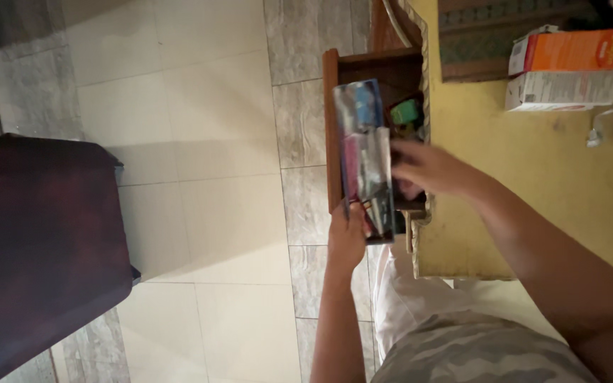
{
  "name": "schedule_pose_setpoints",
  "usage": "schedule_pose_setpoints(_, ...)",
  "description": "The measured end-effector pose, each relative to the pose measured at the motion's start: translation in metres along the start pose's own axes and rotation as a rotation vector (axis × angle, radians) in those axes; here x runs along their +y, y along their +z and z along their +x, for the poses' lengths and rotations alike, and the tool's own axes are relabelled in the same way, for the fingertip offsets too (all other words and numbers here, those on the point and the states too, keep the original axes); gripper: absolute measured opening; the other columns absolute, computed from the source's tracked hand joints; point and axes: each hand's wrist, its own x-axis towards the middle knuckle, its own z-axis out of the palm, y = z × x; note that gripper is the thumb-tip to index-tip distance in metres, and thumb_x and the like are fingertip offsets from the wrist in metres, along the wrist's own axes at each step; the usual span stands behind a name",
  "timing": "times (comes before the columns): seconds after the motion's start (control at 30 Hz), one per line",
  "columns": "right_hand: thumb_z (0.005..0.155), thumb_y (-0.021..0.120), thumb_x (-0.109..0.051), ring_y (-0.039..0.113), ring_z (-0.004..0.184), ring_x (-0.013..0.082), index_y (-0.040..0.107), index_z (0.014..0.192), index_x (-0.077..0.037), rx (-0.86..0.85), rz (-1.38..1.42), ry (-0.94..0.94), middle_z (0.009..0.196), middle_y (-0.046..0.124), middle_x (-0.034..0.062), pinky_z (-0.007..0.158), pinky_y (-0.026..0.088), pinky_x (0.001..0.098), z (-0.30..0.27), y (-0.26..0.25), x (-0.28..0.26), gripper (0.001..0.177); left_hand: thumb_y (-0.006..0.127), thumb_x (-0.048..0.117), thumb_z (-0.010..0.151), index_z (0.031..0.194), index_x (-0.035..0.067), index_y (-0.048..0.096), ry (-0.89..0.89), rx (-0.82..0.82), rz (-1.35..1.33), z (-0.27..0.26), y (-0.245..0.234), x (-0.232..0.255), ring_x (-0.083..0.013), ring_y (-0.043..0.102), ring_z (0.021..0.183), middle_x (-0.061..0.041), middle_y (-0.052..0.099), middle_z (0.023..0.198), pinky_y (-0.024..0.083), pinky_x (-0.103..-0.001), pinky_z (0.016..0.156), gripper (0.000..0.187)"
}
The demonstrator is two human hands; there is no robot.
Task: The person sorts small packaged items and tools on a table, then places them into a blue tray and a wooden drawer. They handle packets, a green container, a brush, and a pen, arranging them neatly before closing the drawer.
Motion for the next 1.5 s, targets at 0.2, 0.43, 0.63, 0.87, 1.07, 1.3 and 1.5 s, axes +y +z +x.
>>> schedule_pose_setpoints(0.2,0.092,0.056,-0.015,0.078,0.068,0.0348,0.043,0.144,-0.001,0.147,-0.273,-0.042,0.080,0.073,0.0223,0.068,0.063,0.0419,-0.006,0.020,-0.008,0.055,0.048,0.028,0.104,0.109,0.001,0.064,0.128,0.052,0.361,0.031,0.024,0.019,-0.0318,0.069,0.070,-0.014,0.068,0.073,0.052,-0.045,0.067,0.031)
schedule_pose_setpoints(0.43,0.088,0.062,-0.014,0.068,0.087,0.0512,0.052,0.121,0.009,0.417,-0.448,-0.228,0.087,0.069,0.0339,0.081,0.055,0.0559,0.049,0.030,0.016,0.041,0.053,0.025,0.102,0.116,0.007,0.069,0.182,0.332,0.518,0.038,0.030,0.025,-0.0378,0.066,0.096,-0.017,0.072,0.099,0.050,-0.050,0.085,0.028)
schedule_pose_setpoints(0.63,0.089,0.066,-0.018,0.067,0.094,0.0514,0.054,0.116,0.008,0.392,-0.447,-0.174,0.094,0.069,0.0346,0.084,0.054,0.0559,0.061,0.047,0.022,0.040,0.056,0.016,0.103,0.125,0.003,0.065,0.420,0.476,0.483,0.016,0.020,-0.011,-0.0408,0.060,0.109,-0.020,0.064,0.119,0.049,-0.050,0.093,0.027)
schedule_pose_setpoints(0.87,0.092,0.062,-0.014,0.067,0.095,0.0514,0.051,0.120,0.010,0.425,-0.387,-0.136,0.098,0.068,0.0349,0.084,0.055,0.0553,0.073,0.057,0.005,0.039,0.067,0.012,0.099,0.122,0.003,0.067,0.239,0.497,0.332,0.015,0.017,-0.030,-0.0275,0.064,0.089,-0.016,0.064,0.104,0.052,-0.038,0.080,0.024)
schedule_pose_setpoints(1.07,0.094,0.060,-0.013,0.064,0.103,0.0524,0.051,0.123,0.006,0.516,-0.384,-0.115,0.109,0.067,0.0338,0.088,0.052,0.0578,0.056,0.067,0.001,0.036,0.079,0.012,0.087,0.100,0.001,0.074,0.164,0.579,0.215,0.023,0.012,-0.034,-0.0229,0.067,0.074,-0.010,0.073,0.090,0.056,-0.034,0.069,0.018)
schedule_pose_setpoints(1.3,0.093,0.059,-0.012,0.065,0.102,0.0518,0.038,0.146,0.004,0.590,-0.335,-0.201,0.116,0.064,0.0340,0.089,0.053,0.0561,0.040,0.074,0.004,0.059,0.084,0.014,0.083,0.098,0.001,0.075,0.074,0.544,0.115,0.015,0.020,-0.036,-0.0188,0.071,0.077,-0.010,0.076,0.087,0.057,-0.032,0.072,0.022)
schedule_pose_setpoints(1.5,0.096,0.061,-0.016,0.066,0.107,0.0487,0.034,0.148,0.006,0.473,-0.438,0.006,0.121,0.065,0.0324,0.089,0.056,0.0538,0.082,0.081,0.024,0.063,0.082,0.010,0.084,0.094,0.003,0.072,0.139,0.535,0.333,0.028,0.018,-0.046,-0.0262,0.067,0.086,-0.011,0.067,0.095,0.054,-0.039,0.076,0.015)
